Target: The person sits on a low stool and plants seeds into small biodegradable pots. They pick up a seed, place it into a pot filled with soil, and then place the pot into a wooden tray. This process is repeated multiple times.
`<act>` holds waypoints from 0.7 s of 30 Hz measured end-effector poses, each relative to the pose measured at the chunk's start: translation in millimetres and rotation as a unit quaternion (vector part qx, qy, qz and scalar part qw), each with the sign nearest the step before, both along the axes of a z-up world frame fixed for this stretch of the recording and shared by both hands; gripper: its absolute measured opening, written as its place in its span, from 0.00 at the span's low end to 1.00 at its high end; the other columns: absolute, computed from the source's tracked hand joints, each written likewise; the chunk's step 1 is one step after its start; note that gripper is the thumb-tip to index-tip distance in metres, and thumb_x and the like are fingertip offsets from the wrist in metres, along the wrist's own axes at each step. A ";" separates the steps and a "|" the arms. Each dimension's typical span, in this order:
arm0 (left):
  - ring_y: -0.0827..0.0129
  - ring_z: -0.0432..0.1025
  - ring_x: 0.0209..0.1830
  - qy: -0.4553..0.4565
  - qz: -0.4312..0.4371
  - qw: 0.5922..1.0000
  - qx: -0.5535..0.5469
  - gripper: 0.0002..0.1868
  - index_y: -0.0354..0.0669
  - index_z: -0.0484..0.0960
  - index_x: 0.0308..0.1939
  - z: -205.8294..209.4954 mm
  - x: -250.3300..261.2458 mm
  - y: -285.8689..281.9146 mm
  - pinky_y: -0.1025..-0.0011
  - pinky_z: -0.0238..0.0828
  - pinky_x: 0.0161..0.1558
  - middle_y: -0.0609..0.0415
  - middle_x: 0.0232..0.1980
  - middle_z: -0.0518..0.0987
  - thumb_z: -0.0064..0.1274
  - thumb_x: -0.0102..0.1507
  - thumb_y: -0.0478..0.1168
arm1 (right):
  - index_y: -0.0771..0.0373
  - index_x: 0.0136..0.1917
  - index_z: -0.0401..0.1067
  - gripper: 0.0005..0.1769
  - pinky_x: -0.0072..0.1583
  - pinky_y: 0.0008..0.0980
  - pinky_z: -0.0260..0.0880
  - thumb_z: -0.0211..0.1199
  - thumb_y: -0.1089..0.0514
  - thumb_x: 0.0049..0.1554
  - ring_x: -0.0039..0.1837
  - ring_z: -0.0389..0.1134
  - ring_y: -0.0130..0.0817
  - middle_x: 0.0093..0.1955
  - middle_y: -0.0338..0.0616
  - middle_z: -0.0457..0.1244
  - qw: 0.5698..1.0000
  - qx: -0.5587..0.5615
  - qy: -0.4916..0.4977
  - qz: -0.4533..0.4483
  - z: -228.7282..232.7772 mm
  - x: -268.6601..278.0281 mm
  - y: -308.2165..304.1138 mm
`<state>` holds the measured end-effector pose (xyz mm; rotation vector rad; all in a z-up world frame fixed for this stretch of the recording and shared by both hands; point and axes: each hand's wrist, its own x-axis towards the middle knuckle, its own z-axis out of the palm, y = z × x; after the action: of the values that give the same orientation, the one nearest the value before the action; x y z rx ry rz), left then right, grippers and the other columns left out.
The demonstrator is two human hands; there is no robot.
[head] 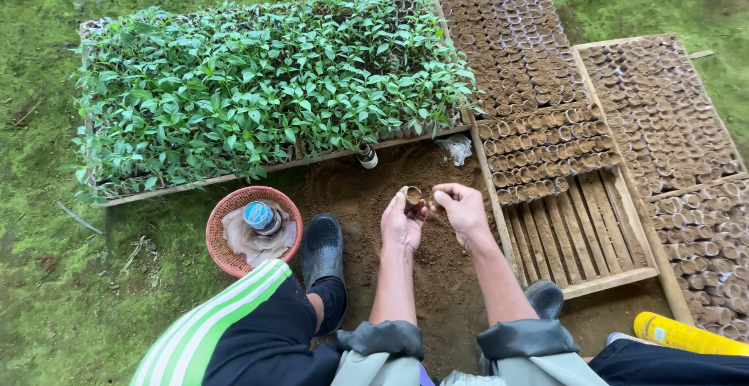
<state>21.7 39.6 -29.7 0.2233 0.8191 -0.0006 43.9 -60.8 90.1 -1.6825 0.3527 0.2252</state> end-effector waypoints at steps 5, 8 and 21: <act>0.56 0.79 0.35 -0.018 -0.015 1.000 0.015 0.11 0.46 0.83 0.52 18.3 5.2 -5.5 0.64 0.84 0.41 0.46 0.42 0.82 0.53 0.70 0.45 | 0.56 0.50 0.82 0.09 0.45 0.38 0.78 0.66 0.62 0.54 0.43 0.74 0.34 0.41 0.48 0.72 0.982 -0.166 -0.024 0.085 15.1 11.0 4.8; 0.56 0.78 0.35 -0.023 -0.018 0.999 0.024 0.11 0.47 0.83 0.52 13.4 7.7 -8.8 0.63 0.84 0.40 0.46 0.42 0.82 0.54 0.70 0.46 | 0.40 0.48 0.84 0.10 0.47 0.36 0.76 0.67 0.53 0.53 0.46 0.76 0.29 0.40 0.34 0.73 0.948 -0.285 -0.031 0.136 9.2 12.9 8.9; 0.54 0.76 0.41 -0.055 0.004 0.998 -0.020 0.12 0.46 0.84 0.53 45.4 6.6 -15.0 0.59 0.82 0.43 0.44 0.46 0.80 0.55 0.69 0.45 | 0.55 0.51 0.83 0.14 0.50 0.41 0.75 0.71 0.52 0.52 0.48 0.74 0.38 0.43 0.47 0.73 0.974 -0.206 -0.093 0.011 9.4 -13.6 14.2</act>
<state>28.2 24.6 15.7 0.1813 0.7093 0.0022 30.3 -46.6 99.4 -2.0999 0.2491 0.0064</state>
